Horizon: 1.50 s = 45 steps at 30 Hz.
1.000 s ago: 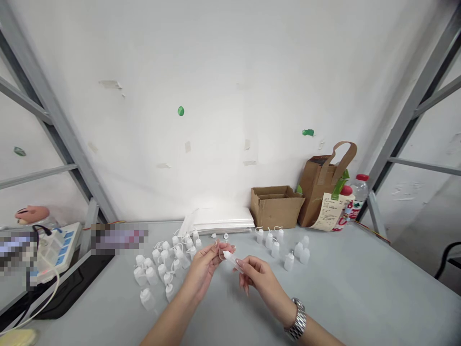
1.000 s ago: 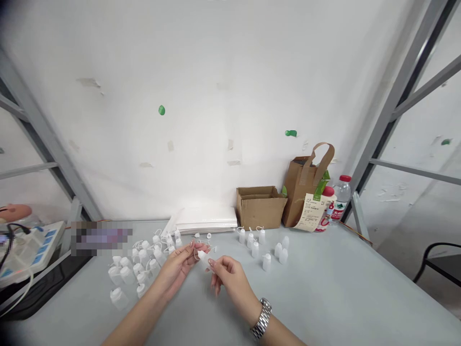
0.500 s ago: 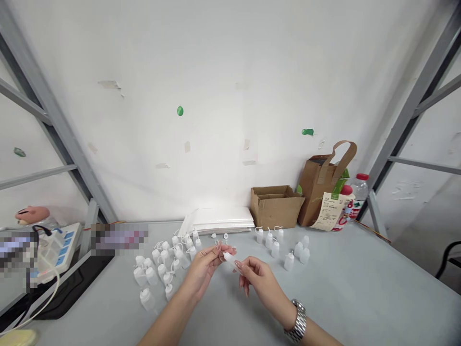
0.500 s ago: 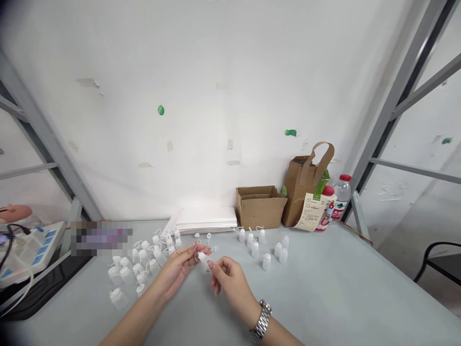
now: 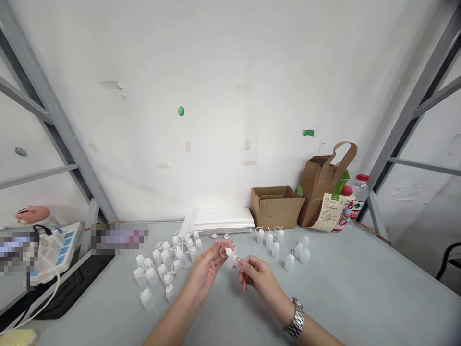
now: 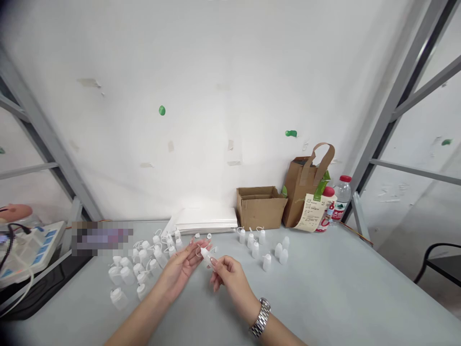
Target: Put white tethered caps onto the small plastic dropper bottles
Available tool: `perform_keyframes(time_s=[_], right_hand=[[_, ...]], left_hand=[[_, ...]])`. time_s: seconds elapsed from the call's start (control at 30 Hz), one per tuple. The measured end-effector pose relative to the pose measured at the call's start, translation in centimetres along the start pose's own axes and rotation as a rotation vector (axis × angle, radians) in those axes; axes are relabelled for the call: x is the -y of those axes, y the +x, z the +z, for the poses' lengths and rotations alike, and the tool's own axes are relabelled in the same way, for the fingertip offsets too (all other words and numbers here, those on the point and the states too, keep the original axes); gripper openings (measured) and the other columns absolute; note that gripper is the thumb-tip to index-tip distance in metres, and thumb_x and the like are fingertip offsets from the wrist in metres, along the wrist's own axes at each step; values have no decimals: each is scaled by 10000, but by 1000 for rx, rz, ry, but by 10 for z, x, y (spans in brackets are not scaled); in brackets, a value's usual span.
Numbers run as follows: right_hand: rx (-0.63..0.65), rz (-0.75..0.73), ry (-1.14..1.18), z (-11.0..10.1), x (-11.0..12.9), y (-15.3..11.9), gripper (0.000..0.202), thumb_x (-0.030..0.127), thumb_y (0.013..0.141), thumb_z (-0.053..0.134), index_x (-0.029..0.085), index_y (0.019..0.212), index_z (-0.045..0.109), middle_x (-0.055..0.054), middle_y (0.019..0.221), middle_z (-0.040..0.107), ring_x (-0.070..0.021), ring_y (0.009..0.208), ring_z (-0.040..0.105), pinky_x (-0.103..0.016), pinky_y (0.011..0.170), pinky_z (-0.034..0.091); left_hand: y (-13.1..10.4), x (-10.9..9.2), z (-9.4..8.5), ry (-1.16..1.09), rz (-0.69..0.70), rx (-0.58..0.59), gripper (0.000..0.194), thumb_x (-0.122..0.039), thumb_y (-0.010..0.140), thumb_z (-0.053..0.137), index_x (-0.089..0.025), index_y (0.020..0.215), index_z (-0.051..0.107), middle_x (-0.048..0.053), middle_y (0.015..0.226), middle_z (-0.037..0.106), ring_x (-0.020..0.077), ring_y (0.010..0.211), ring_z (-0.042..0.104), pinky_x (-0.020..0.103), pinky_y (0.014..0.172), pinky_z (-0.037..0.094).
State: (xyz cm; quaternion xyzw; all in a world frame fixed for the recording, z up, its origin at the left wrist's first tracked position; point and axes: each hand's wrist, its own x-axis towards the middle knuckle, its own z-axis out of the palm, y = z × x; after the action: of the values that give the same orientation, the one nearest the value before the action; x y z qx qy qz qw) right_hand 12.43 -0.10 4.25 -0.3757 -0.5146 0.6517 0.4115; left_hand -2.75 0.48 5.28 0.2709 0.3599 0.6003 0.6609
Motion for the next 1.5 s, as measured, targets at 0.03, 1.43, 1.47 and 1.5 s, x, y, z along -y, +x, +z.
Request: perform_keyframes(time_s=[0.03,1.43,1.47,1.5], right_hand=[[11,-4,-16,0,0,0,439,590,668,598,168,670,476,23,550,547,-90,435,482,-227,491,376],[-527,59,-1146,-192,14,-64,396,243,546,458,188,894,638,-60,744,603,-192,545,561,-306,558,473],[-511,14,-1167,-190,14,-65,380,240,572,445,192,898,634,-60,756,592,-186,549,559,-310,575,477],[-475,-49,-1188,-186,14,-66,359,240,613,433,198,911,628,-60,774,581,-179,555,556,-309,592,479]], left_hand=[[0,0,-1,35,17,7,200,-296,686,680,-137,807,691,94,957,704,224,986,606,332,939,403],[21,31,-22,1707,555,-120,231,-135,800,409,-180,860,628,83,858,598,246,874,519,370,783,406],[21,31,-22,1701,559,-121,235,-127,799,401,-182,839,626,80,845,598,243,862,521,369,775,407],[22,31,-23,1693,562,-122,242,-121,798,393,-186,822,625,77,833,598,241,850,522,369,769,408]])
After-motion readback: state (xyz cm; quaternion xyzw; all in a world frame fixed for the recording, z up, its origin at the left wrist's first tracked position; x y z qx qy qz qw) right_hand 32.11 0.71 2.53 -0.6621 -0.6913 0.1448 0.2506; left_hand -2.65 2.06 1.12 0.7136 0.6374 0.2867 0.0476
